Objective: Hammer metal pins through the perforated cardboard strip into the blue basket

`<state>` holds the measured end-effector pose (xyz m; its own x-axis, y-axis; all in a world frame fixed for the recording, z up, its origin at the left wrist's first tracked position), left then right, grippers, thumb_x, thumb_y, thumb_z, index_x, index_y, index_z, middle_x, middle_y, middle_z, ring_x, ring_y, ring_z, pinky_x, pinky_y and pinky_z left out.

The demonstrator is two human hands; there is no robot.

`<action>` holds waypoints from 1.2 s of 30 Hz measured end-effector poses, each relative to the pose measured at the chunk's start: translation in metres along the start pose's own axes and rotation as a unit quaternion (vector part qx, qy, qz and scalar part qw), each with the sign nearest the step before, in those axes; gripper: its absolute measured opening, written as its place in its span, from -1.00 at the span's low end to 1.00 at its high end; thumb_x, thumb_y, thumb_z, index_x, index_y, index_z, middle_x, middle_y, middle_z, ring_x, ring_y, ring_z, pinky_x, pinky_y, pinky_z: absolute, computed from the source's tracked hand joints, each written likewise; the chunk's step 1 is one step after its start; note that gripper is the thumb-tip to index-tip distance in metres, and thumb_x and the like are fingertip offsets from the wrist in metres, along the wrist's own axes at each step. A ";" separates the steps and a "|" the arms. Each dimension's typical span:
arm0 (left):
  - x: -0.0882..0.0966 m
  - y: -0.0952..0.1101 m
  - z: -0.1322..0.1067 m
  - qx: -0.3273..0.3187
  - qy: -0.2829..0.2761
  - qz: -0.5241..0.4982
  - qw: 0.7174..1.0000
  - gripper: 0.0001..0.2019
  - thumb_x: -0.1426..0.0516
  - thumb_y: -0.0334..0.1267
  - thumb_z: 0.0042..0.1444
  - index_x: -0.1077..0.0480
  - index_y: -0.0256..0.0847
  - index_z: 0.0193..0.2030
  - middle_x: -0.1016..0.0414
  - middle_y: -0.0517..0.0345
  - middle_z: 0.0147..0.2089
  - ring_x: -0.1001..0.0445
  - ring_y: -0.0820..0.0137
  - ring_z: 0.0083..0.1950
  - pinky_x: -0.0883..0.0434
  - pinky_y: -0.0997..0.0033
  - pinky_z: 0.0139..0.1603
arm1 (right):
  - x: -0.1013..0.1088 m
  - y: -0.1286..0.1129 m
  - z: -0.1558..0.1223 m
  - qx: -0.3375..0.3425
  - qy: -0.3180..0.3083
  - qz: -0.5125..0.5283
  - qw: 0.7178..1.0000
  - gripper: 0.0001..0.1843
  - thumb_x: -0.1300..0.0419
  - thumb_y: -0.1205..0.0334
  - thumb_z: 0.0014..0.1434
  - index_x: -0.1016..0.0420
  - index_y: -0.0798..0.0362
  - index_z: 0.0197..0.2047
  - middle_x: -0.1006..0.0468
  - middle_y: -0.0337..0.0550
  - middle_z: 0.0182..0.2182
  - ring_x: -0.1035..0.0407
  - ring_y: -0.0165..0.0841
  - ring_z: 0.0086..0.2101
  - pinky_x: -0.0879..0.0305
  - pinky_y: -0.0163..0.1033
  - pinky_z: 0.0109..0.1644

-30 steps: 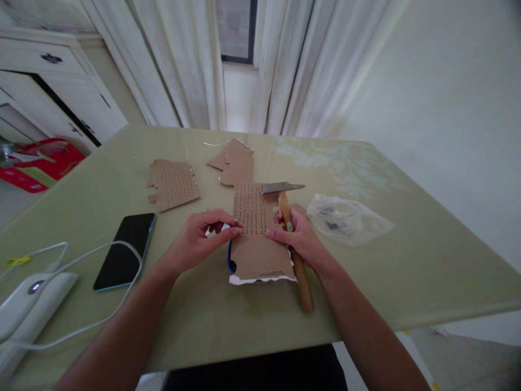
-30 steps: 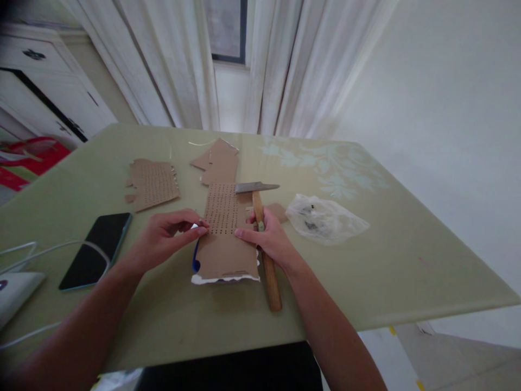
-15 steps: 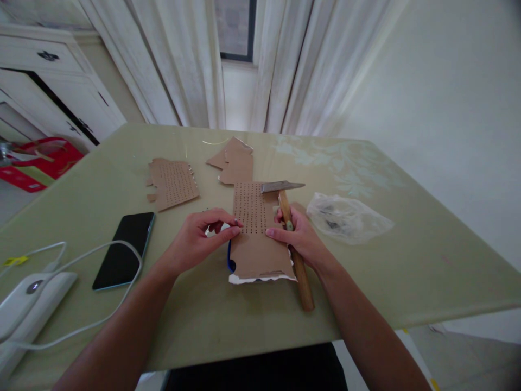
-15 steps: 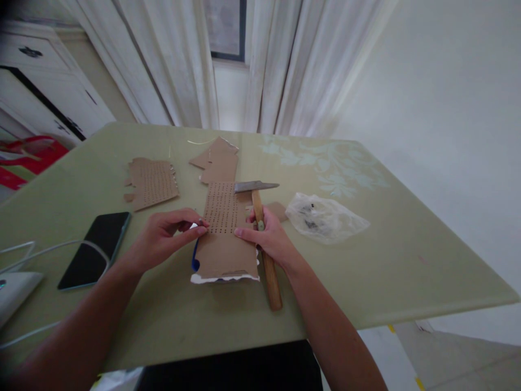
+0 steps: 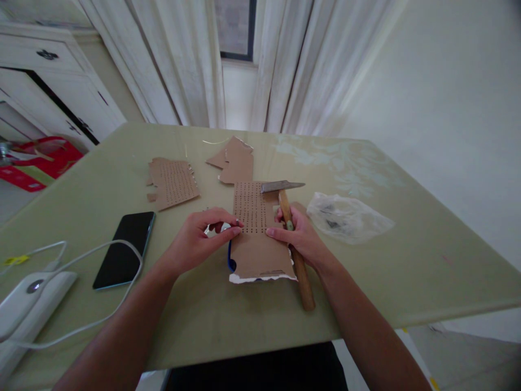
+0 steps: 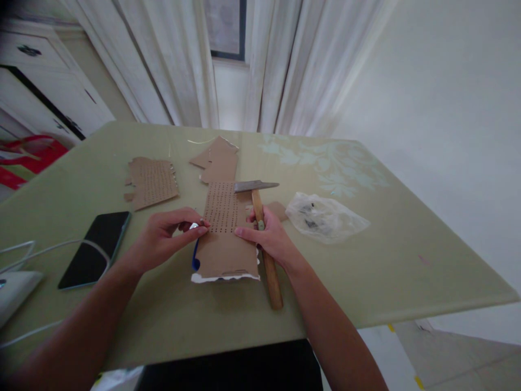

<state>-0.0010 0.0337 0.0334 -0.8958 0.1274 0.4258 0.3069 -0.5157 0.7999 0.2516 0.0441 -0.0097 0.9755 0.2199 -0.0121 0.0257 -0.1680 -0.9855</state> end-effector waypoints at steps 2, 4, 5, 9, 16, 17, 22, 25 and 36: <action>0.000 0.002 0.000 -0.015 -0.002 0.013 1.000 -0.95 -0.35 -0.27 0.29 -0.69 -0.14 -0.16 -0.70 0.14 -0.27 -0.47 0.49 -0.39 -0.34 0.51 -0.43 | 0.000 0.000 0.000 0.000 0.000 0.003 1.000 -0.36 -0.64 -0.05 -0.06 -0.32 -0.05 -0.16 -0.34 -0.38 -0.38 -0.21 -0.42 -0.41 -0.15 -0.29 -0.39; 0.001 0.003 -0.001 -0.030 0.000 0.021 0.999 -0.95 -0.35 -0.28 0.29 -0.68 -0.14 -0.15 -0.70 0.14 -0.27 -0.49 0.49 -0.37 -0.34 0.52 -0.42 | 0.000 0.000 0.000 0.002 0.000 0.005 1.000 -0.36 -0.64 -0.05 -0.07 -0.32 -0.05 -0.16 -0.34 -0.38 -0.37 -0.22 -0.42 -0.41 -0.15 -0.29 -0.38; 0.001 0.004 -0.002 -0.038 0.004 0.024 0.999 -0.96 -0.35 -0.29 0.29 -0.68 -0.14 -0.15 -0.71 0.14 -0.26 -0.51 0.48 -0.35 -0.35 0.53 -0.42 | 0.000 -0.001 0.000 0.001 0.000 0.005 1.000 -0.35 -0.64 -0.05 -0.07 -0.32 -0.05 -0.16 -0.35 -0.38 -0.37 -0.22 -0.42 -0.41 -0.15 -0.29 -0.38; 0.002 0.006 -0.003 -0.064 0.004 0.034 0.997 -0.96 -0.36 -0.30 0.28 -0.67 -0.14 -0.15 -0.72 0.13 -0.25 -0.59 0.43 -0.26 -0.45 0.50 -0.30 | -0.001 -0.001 -0.001 -0.012 0.003 0.007 1.000 -0.33 -0.64 -0.06 -0.09 -0.30 -0.05 -0.16 -0.36 -0.38 -0.38 -0.23 -0.42 -0.43 -0.17 -0.30 -0.39; -0.001 0.002 -0.001 -0.052 -0.006 0.049 0.997 -0.95 -0.38 -0.25 0.27 -0.66 -0.14 -0.19 -0.72 0.10 -0.25 -0.63 0.36 -0.23 -0.52 0.39 -0.16 | -0.003 -0.009 -0.004 -0.001 -0.006 0.003 1.000 -0.36 -0.63 -0.04 -0.05 -0.29 -0.06 -0.17 -0.36 -0.41 -0.40 -0.23 -0.45 -0.47 -0.17 -0.33 -0.45; -0.002 0.001 -0.001 -0.048 -0.007 0.048 0.998 -0.94 -0.37 -0.23 0.27 -0.66 -0.14 -0.20 -0.73 0.10 -0.25 -0.63 0.35 -0.23 -0.52 0.38 -0.15 | -0.003 -0.011 -0.005 0.003 -0.005 -0.005 1.000 -0.35 -0.63 -0.05 -0.05 -0.29 -0.06 -0.17 -0.37 -0.41 -0.40 -0.23 -0.46 -0.48 -0.16 -0.34 -0.47; -0.004 -0.004 0.000 -0.032 -0.018 0.036 0.999 -0.88 -0.36 -0.16 0.28 -0.68 -0.14 -0.20 -0.74 0.07 -0.23 -0.63 0.34 -0.22 -0.52 0.36 -0.11 | 0.000 -0.015 -0.005 0.033 0.019 -0.057 0.998 -0.45 -0.45 -0.28 0.16 -0.33 -0.06 -0.18 -0.27 -0.48 -0.56 -0.08 -0.50 -0.63 0.00 -0.36 -0.62; -0.005 -0.006 0.000 -0.040 -0.025 0.023 0.999 -0.89 -0.35 -0.17 0.29 -0.68 -0.13 -0.19 -0.74 0.07 -0.21 -0.64 0.33 -0.20 -0.51 0.35 -0.09 | 0.006 -0.021 -0.008 0.070 0.032 -0.070 0.995 -0.47 -0.25 -0.38 0.32 -0.31 -0.07 -0.22 -0.15 -0.53 -0.68 0.04 -0.49 -0.71 0.07 -0.33 -0.66; -0.004 -0.004 0.003 -0.022 -0.021 0.007 1.000 -0.88 -0.35 -0.16 0.25 -0.68 -0.14 -0.24 -0.73 0.09 -0.24 -0.58 0.37 -0.29 -0.49 0.37 -0.18 | -0.011 -0.136 -0.072 0.187 -0.033 -0.547 0.815 -0.66 -0.11 0.00 0.52 -0.33 -0.04 -0.30 -0.37 -0.28 -0.51 -0.27 -0.33 -0.47 -0.02 -0.21 -0.32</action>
<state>0.0024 0.0374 0.0294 -0.8763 0.1552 0.4561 0.3051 -0.5539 0.7747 0.2532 -0.0052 0.1365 0.3999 0.0951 0.9116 0.7912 0.4662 -0.3957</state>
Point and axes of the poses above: each hand's wrist, its own z-axis towards the middle knuckle, its own x-axis out of the back of the hand, y = z × x, the point moved 4 cm from there along z, towards the middle knuckle
